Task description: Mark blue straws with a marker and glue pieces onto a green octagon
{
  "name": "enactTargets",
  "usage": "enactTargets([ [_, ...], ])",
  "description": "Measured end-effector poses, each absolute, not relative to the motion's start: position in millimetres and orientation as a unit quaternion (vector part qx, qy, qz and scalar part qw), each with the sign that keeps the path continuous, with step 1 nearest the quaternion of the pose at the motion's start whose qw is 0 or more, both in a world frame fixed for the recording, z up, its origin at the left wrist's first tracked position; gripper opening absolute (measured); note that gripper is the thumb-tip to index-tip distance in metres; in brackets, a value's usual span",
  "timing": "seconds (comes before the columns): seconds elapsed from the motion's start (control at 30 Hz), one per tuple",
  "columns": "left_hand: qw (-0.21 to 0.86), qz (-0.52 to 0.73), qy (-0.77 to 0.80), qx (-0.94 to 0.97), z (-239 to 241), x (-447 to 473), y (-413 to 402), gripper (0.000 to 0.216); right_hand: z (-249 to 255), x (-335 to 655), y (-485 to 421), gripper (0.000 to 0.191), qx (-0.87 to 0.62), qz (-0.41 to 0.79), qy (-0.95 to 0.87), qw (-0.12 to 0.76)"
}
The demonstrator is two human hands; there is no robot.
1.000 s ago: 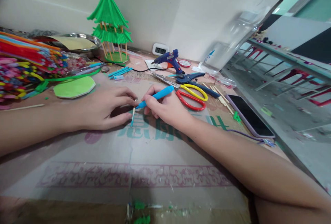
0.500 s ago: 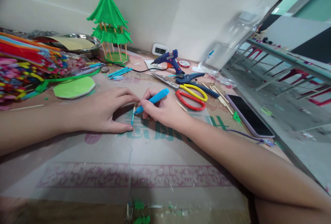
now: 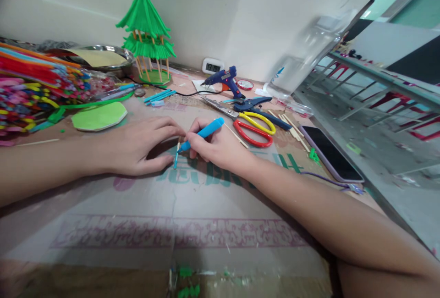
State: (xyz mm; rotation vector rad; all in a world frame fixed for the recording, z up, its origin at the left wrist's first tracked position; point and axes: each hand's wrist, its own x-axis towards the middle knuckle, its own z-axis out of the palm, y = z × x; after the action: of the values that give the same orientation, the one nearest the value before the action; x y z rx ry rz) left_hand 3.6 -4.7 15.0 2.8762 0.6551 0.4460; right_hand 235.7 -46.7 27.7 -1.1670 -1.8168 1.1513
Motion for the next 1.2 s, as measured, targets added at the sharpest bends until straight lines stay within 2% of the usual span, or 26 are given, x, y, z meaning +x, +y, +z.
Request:
enactTargets([
  [0.13, 0.076, 0.177, 0.220, 0.956, 11, 4, -2, 0.029, 29, 235, -46, 0.018, -0.450, 0.444, -0.698, 0.337],
  [0.47, 0.075, 0.193, 0.205, 0.957, 11, 4, 0, 0.029, 27, 240, -49, 0.015, -0.407, 0.472, -0.717, 0.313],
  [0.67, 0.080, 0.188, 0.210, 0.956, 12, 4, 0, 0.028, 28, 237, -48, 0.018, -0.440, 0.443, -0.705, 0.335],
  [1.0, 0.080, 0.180, 0.212, 0.957, 14, 4, -2, 0.029, 28, 238, -50, 0.016, -0.421, 0.458, -0.717, 0.314],
  [1.2, 0.084, 0.144, 0.232, 0.958, 21, 5, -8, 0.052, 25, 239, -42, 0.020, -0.468, 0.408, -0.691, 0.371],
])
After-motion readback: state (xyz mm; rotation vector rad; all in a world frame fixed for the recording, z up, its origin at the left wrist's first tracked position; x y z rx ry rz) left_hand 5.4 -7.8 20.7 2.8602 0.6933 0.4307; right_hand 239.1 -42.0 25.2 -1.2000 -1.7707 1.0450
